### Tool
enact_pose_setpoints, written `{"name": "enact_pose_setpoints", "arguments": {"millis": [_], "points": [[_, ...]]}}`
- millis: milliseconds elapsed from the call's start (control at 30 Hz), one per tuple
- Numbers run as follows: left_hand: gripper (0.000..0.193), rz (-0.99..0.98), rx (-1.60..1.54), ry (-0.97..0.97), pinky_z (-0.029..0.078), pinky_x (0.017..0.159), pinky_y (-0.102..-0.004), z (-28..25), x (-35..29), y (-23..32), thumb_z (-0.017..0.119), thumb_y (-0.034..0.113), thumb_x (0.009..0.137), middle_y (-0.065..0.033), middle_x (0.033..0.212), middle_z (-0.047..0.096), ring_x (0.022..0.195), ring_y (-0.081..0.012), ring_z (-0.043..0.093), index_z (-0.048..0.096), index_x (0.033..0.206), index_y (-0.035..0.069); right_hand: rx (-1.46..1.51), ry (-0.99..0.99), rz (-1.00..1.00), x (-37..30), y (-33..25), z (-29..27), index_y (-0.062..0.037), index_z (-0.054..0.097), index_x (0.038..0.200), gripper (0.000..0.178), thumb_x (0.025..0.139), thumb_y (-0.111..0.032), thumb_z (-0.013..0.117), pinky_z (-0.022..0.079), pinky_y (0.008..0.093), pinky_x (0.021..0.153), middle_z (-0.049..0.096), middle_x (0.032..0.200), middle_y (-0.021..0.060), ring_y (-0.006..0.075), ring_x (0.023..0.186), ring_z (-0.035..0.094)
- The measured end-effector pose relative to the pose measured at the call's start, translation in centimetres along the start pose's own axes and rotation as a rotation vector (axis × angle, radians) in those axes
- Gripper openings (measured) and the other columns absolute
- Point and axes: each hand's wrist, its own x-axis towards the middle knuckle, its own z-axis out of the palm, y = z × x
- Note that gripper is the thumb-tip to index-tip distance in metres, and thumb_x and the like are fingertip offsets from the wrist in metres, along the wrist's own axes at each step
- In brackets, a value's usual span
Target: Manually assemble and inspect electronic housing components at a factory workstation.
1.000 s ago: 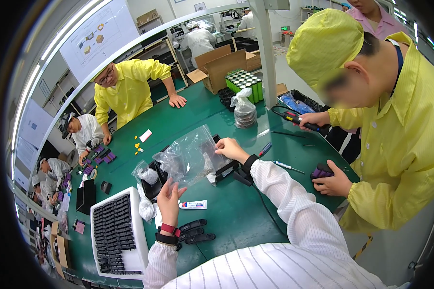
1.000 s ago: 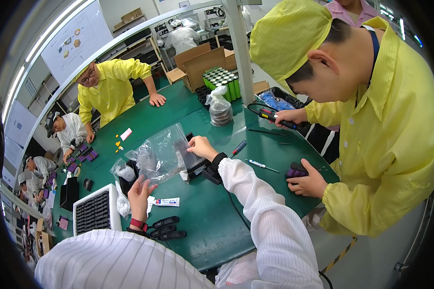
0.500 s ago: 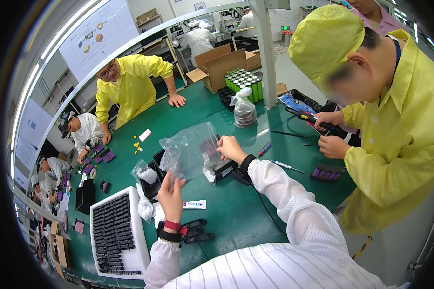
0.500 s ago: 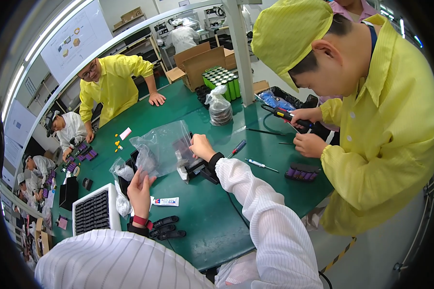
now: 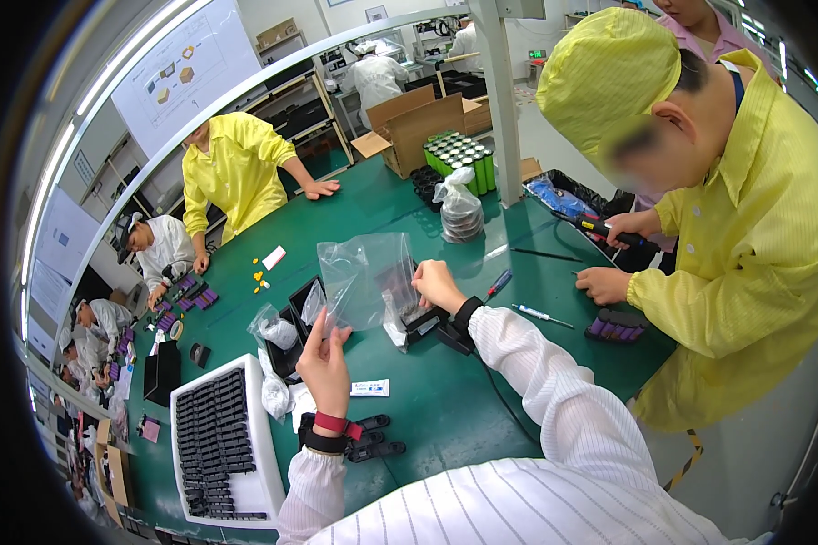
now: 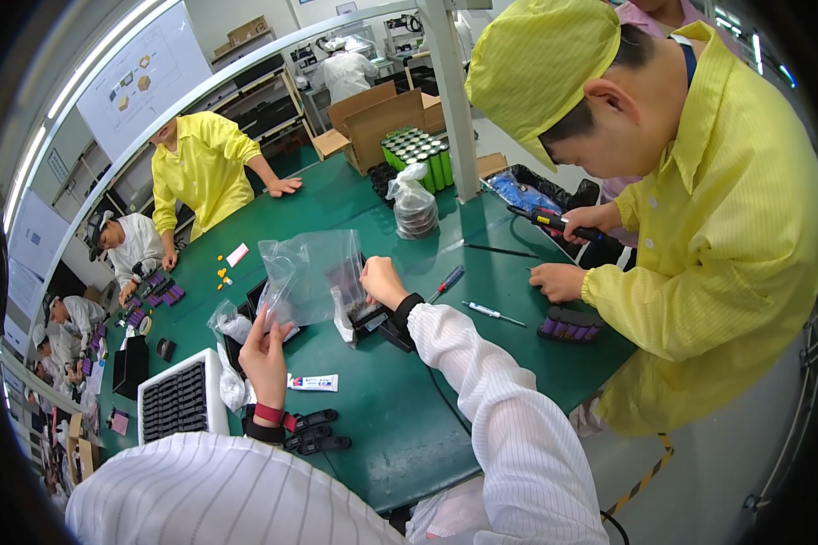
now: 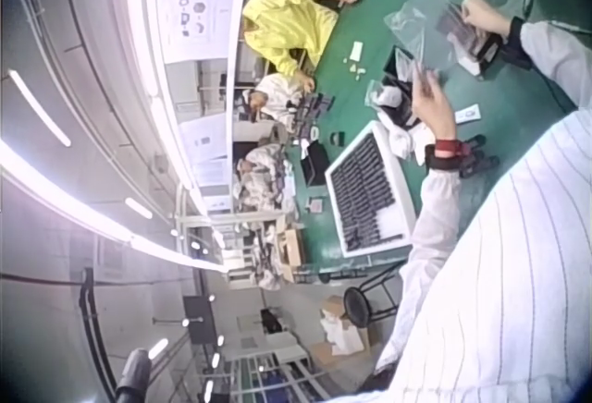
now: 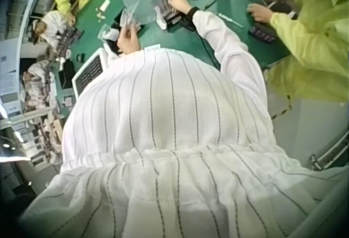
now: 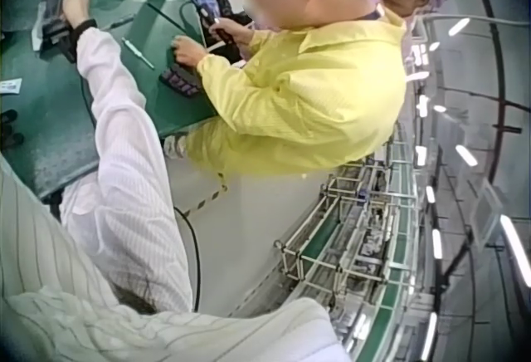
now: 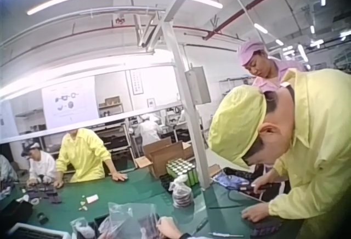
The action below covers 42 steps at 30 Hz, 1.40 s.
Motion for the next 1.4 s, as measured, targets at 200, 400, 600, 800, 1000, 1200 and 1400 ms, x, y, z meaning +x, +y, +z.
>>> {"name": "enact_pose_setpoints", "arguments": {"millis": [200,400,600,800,1000,1200,1400], "points": [[0.032,-0.028,-0.027,0.029,0.056,0.083,-0.0262,-0.7,0.5,-0.8,0.054,0.0,0.1,-0.0144,0.111,0.072,0.098,-0.0202,0.073,0.063,0.131,-0.002,0.011,0.062,0.002,-0.3,0.2,0.0,0.0119,0.064,0.079,0.012,0.085,0.003,0.06,0.054,0.036,0.039,0.065,0.059,0.0187,0.0254,0.049,0.069],[0.031,-0.027,-0.019,0.027,0.056,0.085,-0.0271,-1.0,0.5,-1.0,0.055,0.001,0.1,-0.0142,0.115,0.072,0.098,-0.0204,0.073,0.064,0.13,-0.002,-0.149,0.05,0.002,-0.4,0.0,0.1,0.0087,0.068,0.073,0.012,0.08,0.003,0.061,0.057,0.0396,0.049,0.067,0.065,0.0235,0.0296,0.051,0.069],[0.03,0.001,-0.019,0.031,0.055,0.085,-0.027,-0.9,0.5,-1.0,0.056,0.002,0.101,-0.0134,0.115,0.072,0.1,-0.0202,0.073,0.064,0.13,-0.001,-0.342,0.184,-0.118,0.1,1.0,0.3,0.0024,0.073,0.078,0.011,0.077,-0.005,0.066,0.057,0.0469,0.073,0.069,0.079,0.0261,0.0414,0.077,0.07],[0.031,0.006,0.0,0.024,0.055,0.085,-0.0274,-0.6,0.4,-0.6,0.056,0.004,0.101,-0.0133,0.114,0.072,0.101,-0.0204,0.073,0.064,0.13,-0.002,-0.364,0.188,-0.091,-0.1,0.7,0.2,0.0019,0.073,0.079,0.013,0.078,-0.008,0.065,0.056,0.0475,0.073,0.07,0.082,0.0257,0.0418,0.079,0.07],[0.031,0.0,-0.005,0.031,0.055,0.085,-0.0276,-0.9,0.5,-1.1,0.055,0.003,0.101,-0.0136,0.114,0.072,0.101,-0.0208,0.072,0.063,0.131,-0.003,-0.091,0.012,0.03,-0.8,-0.8,-0.3,0.0065,0.063,0.083,0.01,0.081,-0.001,0.058,0.055,0.0396,0.049,0.069,0.069,0.0205,0.0286,0.05,0.067],[0.031,0.007,-0.031,0.028,0.055,0.085,-0.0274,-0.9,0.6,-0.9,0.055,0.003,0.102,-0.0146,0.115,0.072,0.102,-0.022,0.072,0.063,0.131,-0.002,-0.067,-0.031,0.067,-0.4,-0.1,-0.1,0.0057,0.055,0.091,0.01,0.083,-0.001,0.056,0.053,0.0381,0.044,0.068,0.067,0.0178,0.0273,0.046,0.066],[0.031,0.001,-0.037,0.038,0.055,0.085,-0.027,-1.1,0.8,-1.3,0.055,0.004,0.102,-0.0148,0.116,0.071,0.102,-0.0223,0.072,0.063,0.131,-0.003,-0.066,0.01,0.003,-0.4,0.2,0.4,0.0059,0.056,0.089,0.014,0.087,-0.007,0.062,0.052,0.0361,0.044,0.068,0.067,0.015,0.0234,0.047,0.065]]}}
